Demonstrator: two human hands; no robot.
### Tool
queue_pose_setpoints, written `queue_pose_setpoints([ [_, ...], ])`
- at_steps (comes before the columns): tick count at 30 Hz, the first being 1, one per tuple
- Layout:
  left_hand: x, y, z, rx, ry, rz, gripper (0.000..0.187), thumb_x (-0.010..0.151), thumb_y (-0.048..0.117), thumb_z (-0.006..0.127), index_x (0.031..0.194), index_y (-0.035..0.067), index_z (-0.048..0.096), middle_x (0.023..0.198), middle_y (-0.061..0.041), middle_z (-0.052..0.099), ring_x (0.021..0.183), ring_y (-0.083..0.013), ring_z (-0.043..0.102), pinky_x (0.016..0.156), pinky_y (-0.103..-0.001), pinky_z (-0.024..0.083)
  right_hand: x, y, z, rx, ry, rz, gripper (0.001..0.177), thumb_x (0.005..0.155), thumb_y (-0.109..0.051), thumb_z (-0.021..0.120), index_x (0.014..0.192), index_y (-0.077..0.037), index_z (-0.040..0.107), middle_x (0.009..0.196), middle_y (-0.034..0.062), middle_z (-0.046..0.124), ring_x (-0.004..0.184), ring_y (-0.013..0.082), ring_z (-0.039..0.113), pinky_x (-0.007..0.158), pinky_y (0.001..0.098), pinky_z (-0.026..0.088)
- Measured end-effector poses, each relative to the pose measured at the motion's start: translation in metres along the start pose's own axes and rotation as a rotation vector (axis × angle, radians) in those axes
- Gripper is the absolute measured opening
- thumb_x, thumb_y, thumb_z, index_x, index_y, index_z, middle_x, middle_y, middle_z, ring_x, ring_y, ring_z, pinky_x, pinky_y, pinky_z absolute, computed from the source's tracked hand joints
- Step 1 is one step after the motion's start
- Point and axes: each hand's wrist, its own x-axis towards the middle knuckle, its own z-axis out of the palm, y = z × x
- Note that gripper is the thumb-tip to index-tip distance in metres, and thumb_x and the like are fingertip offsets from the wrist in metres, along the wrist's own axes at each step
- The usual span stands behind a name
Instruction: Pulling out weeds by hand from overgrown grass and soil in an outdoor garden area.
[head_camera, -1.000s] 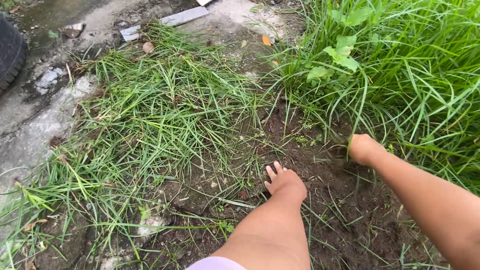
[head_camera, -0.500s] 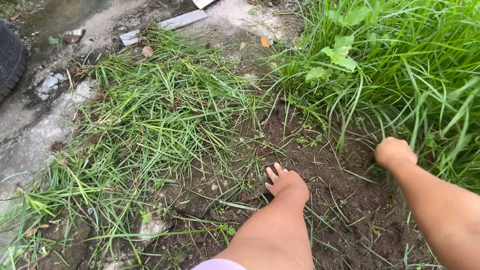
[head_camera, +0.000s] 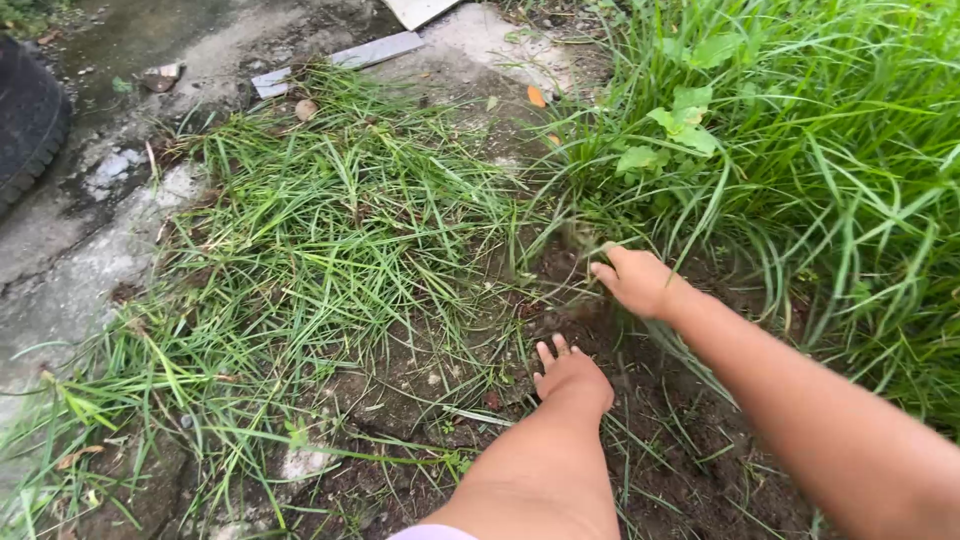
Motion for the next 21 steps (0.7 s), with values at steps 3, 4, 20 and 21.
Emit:
queue_pose_setpoints([
  [3,0.000,0.000,-0.001,0.042,-0.019,-0.014,0.091,0.095,0.020,0.065,0.167,0.020,0.010,0.175,-0.001,-0.014,0.162,-0.0305,-0.008,0.128,-0.050,0.019,0.036,-0.004,0.001,-0.396,-0.177,-0.139,0.032,0.102,-0.035,0.053,0.116,-0.006,0.058,0.106,0.0226,0.072,0.102,0.0426,0.068,0.089,0.0522,0.055],
  [4,0.006,-0.001,0.006,0.005,0.014,0.004,0.086,0.097,0.021,0.061,0.167,0.019,0.012,0.176,-0.002,-0.014,0.161,-0.0313,-0.009,0.127,-0.052,0.018,0.048,-0.008,0.000,-0.530,-0.240,-0.133,0.028,0.101,-0.029,0.052,0.119,-0.008,0.058,0.110,0.0204,0.072,0.105,0.0404,0.069,0.090,0.0517,0.056],
  [20,0.000,-0.005,0.007,-0.061,0.012,0.080,0.083,0.099,0.018,0.057,0.167,0.014,0.010,0.175,-0.005,-0.017,0.160,-0.0321,-0.013,0.128,-0.052,0.009,0.088,0.032,0.032,-0.483,-0.085,0.189,0.027,0.099,-0.025,0.054,0.114,-0.010,0.071,0.115,0.0211,0.074,0.106,0.0426,0.071,0.090,0.0535,0.058],
  [21,0.007,-0.004,0.013,-0.059,0.008,0.089,0.083,0.099,0.018,0.057,0.167,0.014,0.010,0.175,-0.005,-0.017,0.160,-0.0321,-0.013,0.128,-0.052,0.009,0.073,0.020,0.029,-0.488,-0.083,0.197,0.027,0.099,-0.025,0.054,0.114,-0.010,0.071,0.115,0.0211,0.074,0.106,0.0426,0.071,0.090,0.0535,0.058],
])
